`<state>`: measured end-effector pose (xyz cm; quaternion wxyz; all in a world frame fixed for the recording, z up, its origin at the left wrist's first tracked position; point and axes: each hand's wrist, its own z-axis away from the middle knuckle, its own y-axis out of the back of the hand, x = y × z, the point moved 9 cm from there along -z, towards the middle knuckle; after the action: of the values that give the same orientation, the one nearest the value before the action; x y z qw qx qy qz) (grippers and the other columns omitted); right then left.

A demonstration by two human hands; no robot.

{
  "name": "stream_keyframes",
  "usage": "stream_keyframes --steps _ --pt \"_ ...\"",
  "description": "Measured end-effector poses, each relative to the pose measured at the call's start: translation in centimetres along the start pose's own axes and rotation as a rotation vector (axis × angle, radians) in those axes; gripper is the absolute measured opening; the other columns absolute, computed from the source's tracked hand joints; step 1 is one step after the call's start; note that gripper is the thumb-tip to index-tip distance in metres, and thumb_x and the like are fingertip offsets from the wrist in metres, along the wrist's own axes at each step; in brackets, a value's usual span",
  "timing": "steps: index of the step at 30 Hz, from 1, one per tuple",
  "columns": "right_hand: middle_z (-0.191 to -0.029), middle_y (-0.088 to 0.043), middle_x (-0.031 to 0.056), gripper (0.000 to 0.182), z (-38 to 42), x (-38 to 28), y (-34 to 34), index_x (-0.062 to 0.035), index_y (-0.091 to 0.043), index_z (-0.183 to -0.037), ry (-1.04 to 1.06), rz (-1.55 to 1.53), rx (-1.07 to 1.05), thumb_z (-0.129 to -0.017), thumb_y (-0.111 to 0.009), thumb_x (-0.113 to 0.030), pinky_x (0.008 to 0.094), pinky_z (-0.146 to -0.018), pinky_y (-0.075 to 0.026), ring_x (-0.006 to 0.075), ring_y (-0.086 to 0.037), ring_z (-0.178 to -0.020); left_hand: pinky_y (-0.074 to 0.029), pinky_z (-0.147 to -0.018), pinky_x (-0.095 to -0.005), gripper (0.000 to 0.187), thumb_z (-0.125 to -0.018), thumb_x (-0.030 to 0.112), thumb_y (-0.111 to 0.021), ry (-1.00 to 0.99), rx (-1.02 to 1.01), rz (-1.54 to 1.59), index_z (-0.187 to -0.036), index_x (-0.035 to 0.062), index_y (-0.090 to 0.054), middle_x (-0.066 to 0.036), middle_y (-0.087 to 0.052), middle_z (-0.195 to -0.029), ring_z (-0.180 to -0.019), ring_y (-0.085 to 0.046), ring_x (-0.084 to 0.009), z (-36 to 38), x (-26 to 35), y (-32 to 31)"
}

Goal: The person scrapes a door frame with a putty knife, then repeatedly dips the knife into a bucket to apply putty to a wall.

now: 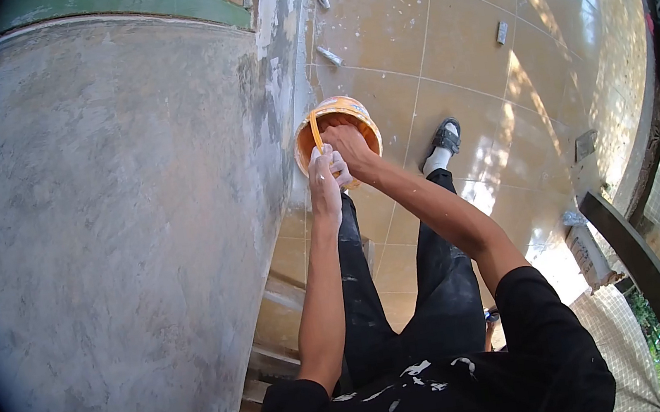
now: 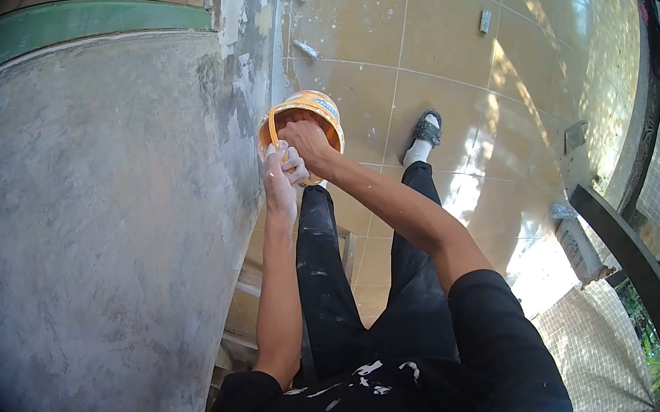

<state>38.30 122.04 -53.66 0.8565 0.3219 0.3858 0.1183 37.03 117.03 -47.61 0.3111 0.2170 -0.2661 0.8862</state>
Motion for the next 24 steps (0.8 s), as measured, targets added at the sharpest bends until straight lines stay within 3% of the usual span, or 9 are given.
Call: stream_keyframes --steps 4,5,6,10,13,16,18,21,24 --pt "-0.083 -0.065 0.0145 0.011 1.8 -0.9 0.9 -0.0035 -0.063 -0.078 0.086 0.002 0.185 -0.074 -0.059 -0.013 0.0363 -0.071 -0.051 0.0278 -0.065 -0.081 -0.020 -0.046 -0.0192 0.015 -0.093 0.025 -0.043 0.000 0.048 -0.043 -0.083 0.0158 -0.036 0.006 -0.026 -0.065 -0.050 -0.024 -0.0027 0.2 -0.1 1.2" --pt "-0.090 -0.065 0.0159 0.014 2.6 -1.5 1.9 -0.0012 -0.062 -0.082 0.125 -0.007 0.286 -0.075 -0.059 -0.012 0.0353 -0.076 -0.050 0.0275 -0.064 -0.089 -0.020 -0.046 -0.0191 0.015 -0.092 0.026 -0.043 0.007 0.059 -0.012 -0.083 0.0156 -0.037 0.006 -0.026 -0.065 -0.050 -0.024 -0.0027 0.2 -0.2 1.5" --pt "-0.098 -0.063 0.0174 0.022 2.8 -1.1 1.4 0.0024 -0.060 -0.093 0.083 -0.056 0.203 -0.076 -0.058 -0.011 0.0355 -0.083 -0.048 0.0282 -0.061 -0.098 -0.020 -0.046 -0.0191 0.015 -0.092 0.026 -0.043 0.008 0.058 -0.011 -0.083 0.0156 -0.037 0.006 -0.026 -0.065 -0.050 -0.024 -0.0027 0.2 -0.3 1.8" --pt "-0.116 -0.058 0.0220 0.037 4.9 -2.7 3.1 0.0040 -0.056 -0.115 0.140 -0.169 0.305 -0.080 -0.056 -0.009 0.0386 -0.095 -0.043 0.0349 -0.053 -0.111 -0.021 -0.047 -0.0188 0.017 -0.093 0.029 -0.042 -0.022 0.108 -0.017 -0.084 0.0147 -0.040 0.006 -0.028 -0.065 -0.052 -0.026 -0.0031 0.3 0.9 2.7" --pt "-0.109 -0.060 0.0215 0.031 6.3 -3.3 4.7 0.0056 -0.057 -0.106 0.119 -0.333 0.444 -0.078 -0.054 -0.007 0.0390 -0.093 -0.043 0.0332 -0.055 -0.106 -0.022 -0.048 -0.0193 0.019 -0.093 0.031 -0.041 -0.049 0.133 -0.033 -0.084 0.0145 -0.041 0.007 -0.030 -0.064 -0.053 -0.026 -0.0035 0.4 1.4 2.7" --pt "-0.105 -0.060 0.0223 0.034 7.1 -3.0 5.3 0.0057 -0.055 -0.109 0.094 -0.365 0.471 -0.077 -0.055 -0.005 0.0401 -0.088 -0.046 0.0343 -0.058 -0.101 -0.022 -0.048 -0.0193 0.019 -0.093 0.031 -0.040 -0.074 0.221 0.001 -0.085 0.0143 -0.041 0.007 -0.028 -0.063 -0.052 -0.026 -0.0035 0.9 2.3 2.7" --pt "-0.104 -0.061 0.0224 0.035 7.7 -2.7 5.3 0.0055 -0.055 -0.110 0.069 -0.390 0.474 -0.077 -0.055 -0.004 0.0402 -0.085 -0.047 0.0346 -0.059 -0.098 -0.020 -0.045 -0.0185 0.014 -0.091 0.025 -0.042 -0.068 0.097 0.016 -0.082 0.0150 -0.040 0.006 -0.030 -0.067 -0.053 -0.027 -0.0024 0.7 1.9 2.1" --pt "-0.106 -0.060 0.0230 0.036 8.5 -1.7 5.5 0.0047 -0.054 -0.112 0.000 -0.397 0.449 -0.076 -0.055 -0.001 0.0394 -0.079 -0.051 0.0349 -0.061 -0.093 -0.020 -0.044 -0.0185 0.015 -0.091 0.027 -0.043 -0.028 0.117 0.036 -0.082 0.0150 -0.040 0.006 -0.030 -0.068 -0.053 -0.027 -0.0028 1.0 1.9 2.0" --pt "-0.101 -0.062 0.0241 0.032 9.7 -0.5 7.0 0.0050 -0.055 -0.111 -0.018 -0.446 0.578 -0.079 -0.055 0.001 0.0400 -0.073 -0.051 0.0366 -0.063 -0.086 -0.020 -0.044 -0.0187 0.016 -0.091 0.028 -0.043 -0.026 0.167 0.028 -0.081 0.0155 -0.038 0.006 -0.028 -0.067 -0.052 -0.025 -0.0030 0.9 1.8 2.4"
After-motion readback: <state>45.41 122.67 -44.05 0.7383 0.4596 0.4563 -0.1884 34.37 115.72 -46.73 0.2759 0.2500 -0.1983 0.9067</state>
